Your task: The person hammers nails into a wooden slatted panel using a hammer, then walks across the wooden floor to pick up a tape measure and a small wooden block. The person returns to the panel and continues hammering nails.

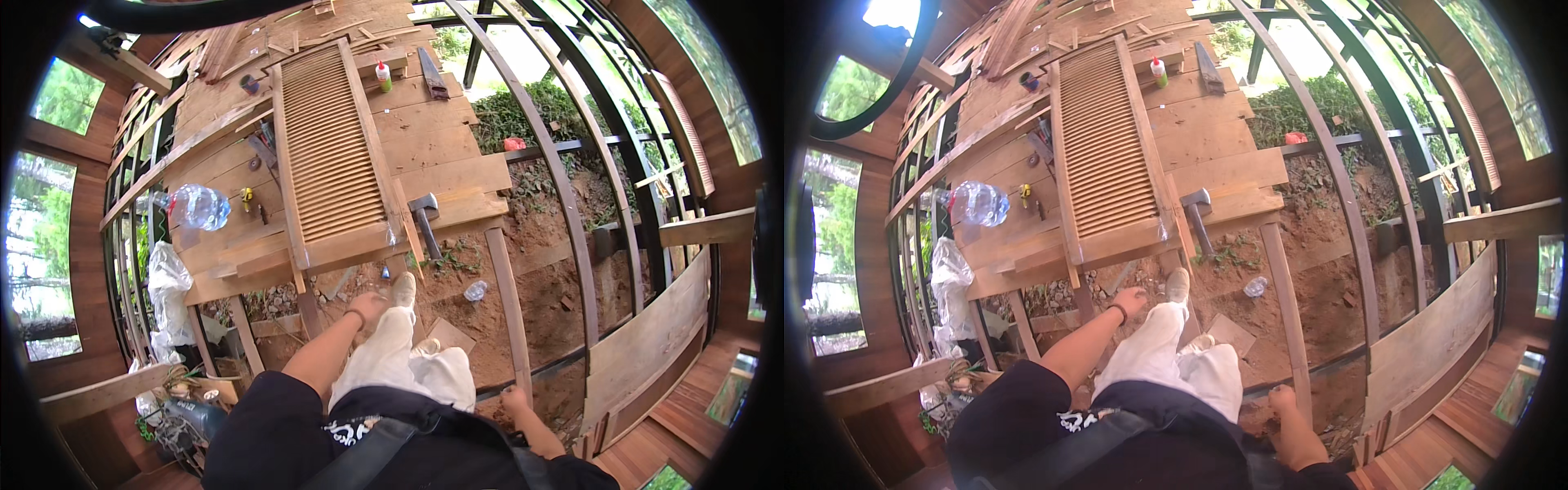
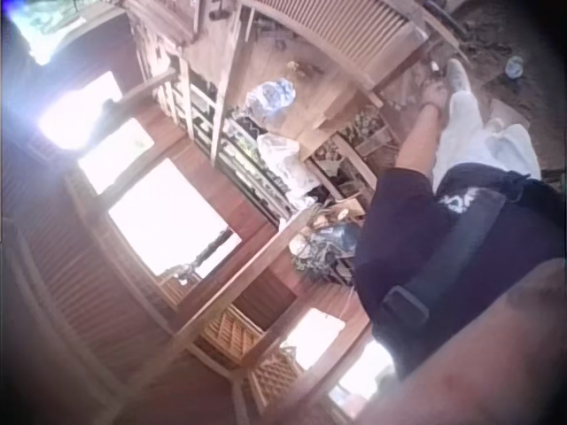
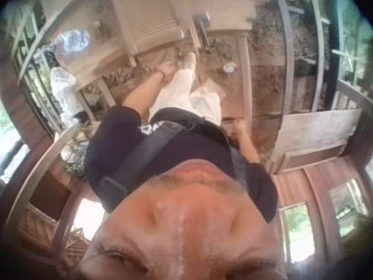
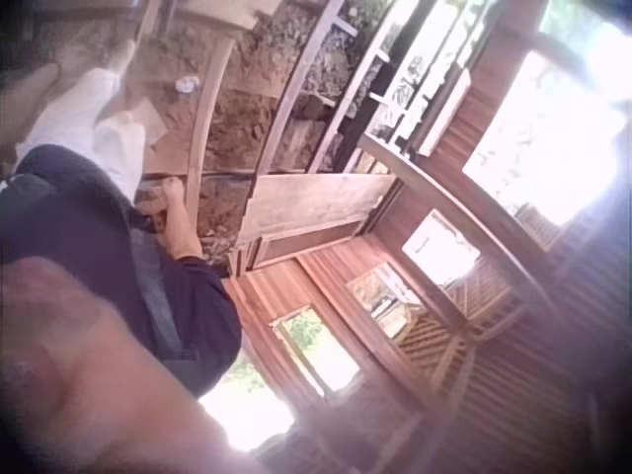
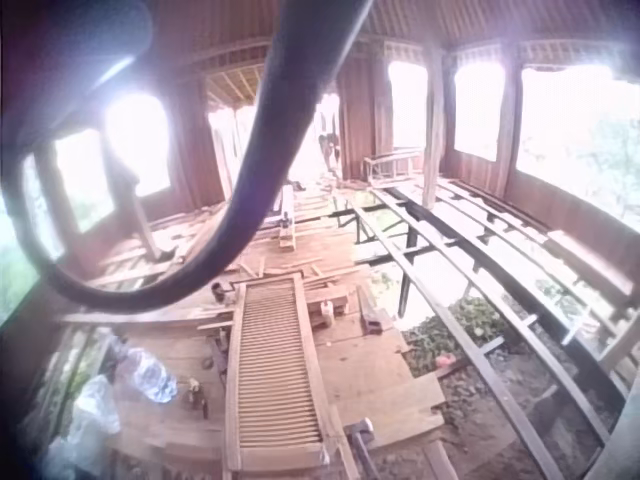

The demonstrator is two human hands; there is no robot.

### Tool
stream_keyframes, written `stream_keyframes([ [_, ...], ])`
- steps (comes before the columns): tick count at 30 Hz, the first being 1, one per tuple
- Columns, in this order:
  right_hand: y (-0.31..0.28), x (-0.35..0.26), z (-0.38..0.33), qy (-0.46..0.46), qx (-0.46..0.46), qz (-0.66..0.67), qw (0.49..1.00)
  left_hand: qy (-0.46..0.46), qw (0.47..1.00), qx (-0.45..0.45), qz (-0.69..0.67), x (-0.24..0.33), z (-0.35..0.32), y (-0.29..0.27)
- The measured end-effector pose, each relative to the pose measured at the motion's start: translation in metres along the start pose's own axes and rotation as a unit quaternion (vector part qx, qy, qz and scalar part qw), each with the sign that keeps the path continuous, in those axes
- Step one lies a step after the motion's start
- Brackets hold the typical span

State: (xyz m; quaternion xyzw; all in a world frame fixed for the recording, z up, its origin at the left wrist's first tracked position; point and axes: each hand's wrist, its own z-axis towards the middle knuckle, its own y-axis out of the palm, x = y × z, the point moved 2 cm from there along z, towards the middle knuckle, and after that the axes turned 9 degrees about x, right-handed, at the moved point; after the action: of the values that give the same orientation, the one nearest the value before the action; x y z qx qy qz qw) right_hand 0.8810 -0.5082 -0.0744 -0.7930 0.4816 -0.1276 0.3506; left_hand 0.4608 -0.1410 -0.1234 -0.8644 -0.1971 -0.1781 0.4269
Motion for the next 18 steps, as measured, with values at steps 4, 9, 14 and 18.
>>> stream_keyframes([
  [4, -0.047, 0.019, -0.097, 0.059, -0.053, 0.117, 0.990, -0.003, 0.996, -0.058, 0.070, -0.012, -0.106, -0.031],
  [9, -0.054, 0.038, -0.098, 0.067, -0.071, 0.232, 0.968, -0.111, 0.981, -0.092, 0.126, -0.079, -0.129, -0.065],
  [14, -0.082, 0.016, -0.081, 0.175, 0.015, 0.380, 0.908, 0.157, 0.867, -0.138, 0.452, -0.107, -0.035, -0.105],
  [18, -0.108, -0.020, -0.085, 0.135, 0.059, 0.297, 0.943, -0.022, 0.998, -0.053, 0.038, -0.038, 0.050, -0.127],
])
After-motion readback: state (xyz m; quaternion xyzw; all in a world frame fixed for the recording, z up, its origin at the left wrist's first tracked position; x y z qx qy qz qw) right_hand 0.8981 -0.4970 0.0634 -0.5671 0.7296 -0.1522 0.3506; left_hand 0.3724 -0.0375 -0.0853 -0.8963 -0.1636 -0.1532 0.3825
